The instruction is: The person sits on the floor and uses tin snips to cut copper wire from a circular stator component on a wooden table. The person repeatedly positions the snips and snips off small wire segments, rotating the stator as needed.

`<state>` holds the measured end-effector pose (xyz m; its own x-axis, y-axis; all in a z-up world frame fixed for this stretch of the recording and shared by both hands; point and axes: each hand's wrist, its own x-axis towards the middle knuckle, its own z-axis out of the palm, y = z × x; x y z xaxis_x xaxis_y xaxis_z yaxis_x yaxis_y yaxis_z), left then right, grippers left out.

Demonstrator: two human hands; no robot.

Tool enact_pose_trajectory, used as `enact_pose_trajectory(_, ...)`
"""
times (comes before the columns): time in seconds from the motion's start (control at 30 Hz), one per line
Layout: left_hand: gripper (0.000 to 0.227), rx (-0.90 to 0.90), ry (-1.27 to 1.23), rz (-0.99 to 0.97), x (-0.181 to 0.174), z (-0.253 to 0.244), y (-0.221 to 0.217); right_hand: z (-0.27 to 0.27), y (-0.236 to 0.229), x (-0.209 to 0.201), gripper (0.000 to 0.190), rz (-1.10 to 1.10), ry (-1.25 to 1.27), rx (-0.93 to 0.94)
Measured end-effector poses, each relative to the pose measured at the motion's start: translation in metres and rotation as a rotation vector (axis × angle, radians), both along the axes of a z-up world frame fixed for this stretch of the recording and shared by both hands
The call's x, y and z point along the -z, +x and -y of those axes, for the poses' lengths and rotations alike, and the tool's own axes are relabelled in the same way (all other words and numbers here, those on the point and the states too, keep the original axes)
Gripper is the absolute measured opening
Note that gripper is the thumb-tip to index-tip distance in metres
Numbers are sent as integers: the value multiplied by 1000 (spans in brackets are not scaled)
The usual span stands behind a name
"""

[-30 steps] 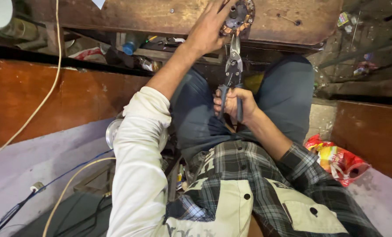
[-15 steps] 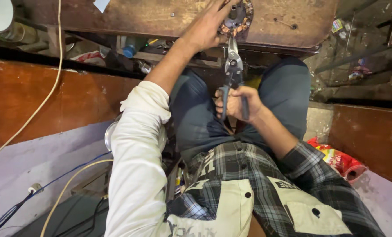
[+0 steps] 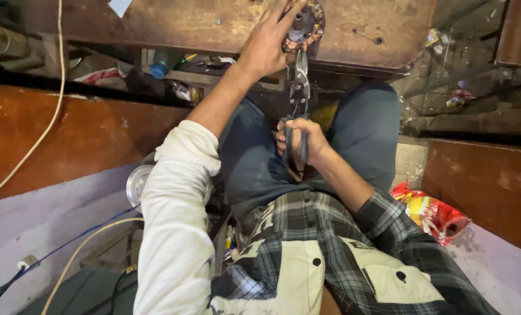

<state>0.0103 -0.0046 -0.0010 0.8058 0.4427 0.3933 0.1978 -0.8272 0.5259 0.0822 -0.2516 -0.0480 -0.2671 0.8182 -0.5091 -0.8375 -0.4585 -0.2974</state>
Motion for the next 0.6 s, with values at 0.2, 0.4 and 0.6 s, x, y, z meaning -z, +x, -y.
enact_pose_trajectory(0.2,100,-5,-10,-68,-3,1,0,-2,-12,8,23,397,-139,83)
enact_pose_trajectory(0.4,111,36,-13,-73,-10,-6,-1,0,13,17,14,562,-23,29)
enact_pose_trajectory(0.6,113,42,-39,-65,-9,-8,-1,-5,22,34,19,1149,42,-15)
